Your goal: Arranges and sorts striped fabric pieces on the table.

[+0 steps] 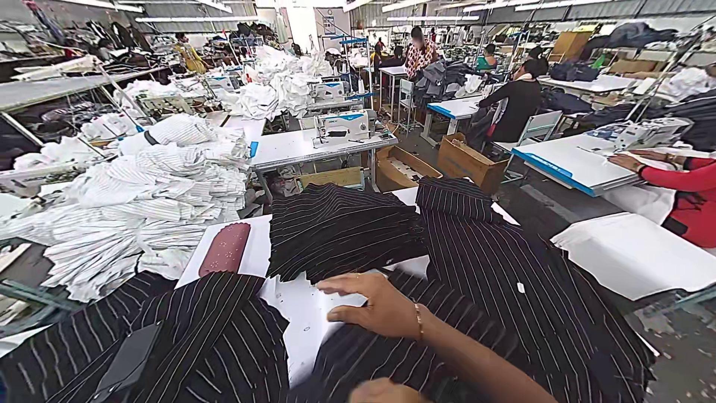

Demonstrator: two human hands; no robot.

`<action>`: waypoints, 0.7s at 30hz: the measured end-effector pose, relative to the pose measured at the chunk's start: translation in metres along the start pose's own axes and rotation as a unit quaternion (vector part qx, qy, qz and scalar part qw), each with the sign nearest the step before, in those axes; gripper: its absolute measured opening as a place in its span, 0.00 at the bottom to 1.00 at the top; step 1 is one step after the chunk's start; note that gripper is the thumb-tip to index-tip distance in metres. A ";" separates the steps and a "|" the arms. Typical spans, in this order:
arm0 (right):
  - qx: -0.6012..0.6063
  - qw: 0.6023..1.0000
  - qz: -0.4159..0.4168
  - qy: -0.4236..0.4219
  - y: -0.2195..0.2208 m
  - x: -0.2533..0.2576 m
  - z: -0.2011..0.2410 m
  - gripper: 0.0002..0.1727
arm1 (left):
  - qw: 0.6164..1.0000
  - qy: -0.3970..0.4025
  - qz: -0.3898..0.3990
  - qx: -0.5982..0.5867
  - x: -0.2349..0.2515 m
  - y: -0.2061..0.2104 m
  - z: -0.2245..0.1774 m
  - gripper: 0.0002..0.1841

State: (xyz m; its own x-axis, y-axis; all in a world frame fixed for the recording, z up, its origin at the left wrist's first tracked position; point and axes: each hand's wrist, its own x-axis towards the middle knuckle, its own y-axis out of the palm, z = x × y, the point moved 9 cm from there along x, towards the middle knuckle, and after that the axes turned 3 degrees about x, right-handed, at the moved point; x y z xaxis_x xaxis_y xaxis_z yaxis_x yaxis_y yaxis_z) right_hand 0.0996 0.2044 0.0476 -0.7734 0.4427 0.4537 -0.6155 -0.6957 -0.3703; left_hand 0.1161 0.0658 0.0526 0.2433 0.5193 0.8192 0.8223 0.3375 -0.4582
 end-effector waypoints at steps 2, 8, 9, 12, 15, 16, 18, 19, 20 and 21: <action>0.082 0.996 0.010 0.046 -0.007 -0.017 0.006 0.24 | 0.985 -0.140 -0.054 0.090 -0.008 -0.039 0.040 0.12; -0.090 0.957 0.187 0.204 0.043 -0.110 -0.077 0.16 | 0.929 -0.264 -0.251 0.063 -0.049 -0.176 0.110 0.07; -0.090 0.950 0.198 0.224 0.045 -0.123 -0.097 0.16 | 0.933 -0.253 -0.253 0.049 -0.050 -0.193 0.111 0.08; -0.085 0.960 0.141 0.226 0.003 -0.117 -0.105 0.15 | 0.948 -0.272 -0.165 0.012 -0.051 -0.221 0.116 0.16; -0.158 0.970 -0.017 0.186 -0.062 -0.073 -0.077 0.11 | 0.914 -0.401 0.006 0.053 -0.067 -0.229 0.152 0.34; -0.195 0.966 -0.078 0.151 -0.084 -0.054 -0.061 0.11 | 0.904 -0.419 0.023 0.080 -0.071 -0.231 0.172 0.31; -0.276 0.935 -0.218 0.041 -0.124 -0.020 -0.015 0.13 | 0.904 -0.409 -0.045 0.118 -0.060 -0.241 0.200 0.19; -0.309 0.906 -0.288 -0.029 -0.140 -0.008 0.013 0.13 | 0.912 -0.383 -0.093 0.117 -0.044 -0.249 0.205 0.15; -0.328 0.874 -0.345 -0.101 -0.151 0.000 0.040 0.12 | 0.926 -0.334 -0.138 0.106 -0.024 -0.256 0.206 0.12; -0.334 0.847 -0.380 -0.163 -0.160 0.006 0.063 0.11 | 0.942 -0.274 -0.175 0.086 -0.005 -0.263 0.205 0.10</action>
State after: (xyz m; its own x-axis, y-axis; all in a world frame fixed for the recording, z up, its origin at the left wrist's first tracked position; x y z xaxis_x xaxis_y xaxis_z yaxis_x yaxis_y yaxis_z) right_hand 0.2031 0.2827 0.1608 -0.0997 0.3638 0.9261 -0.9497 0.2428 -0.1976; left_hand -0.2066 0.1354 0.0983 -0.3680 0.6632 0.6517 0.6952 0.6617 -0.2808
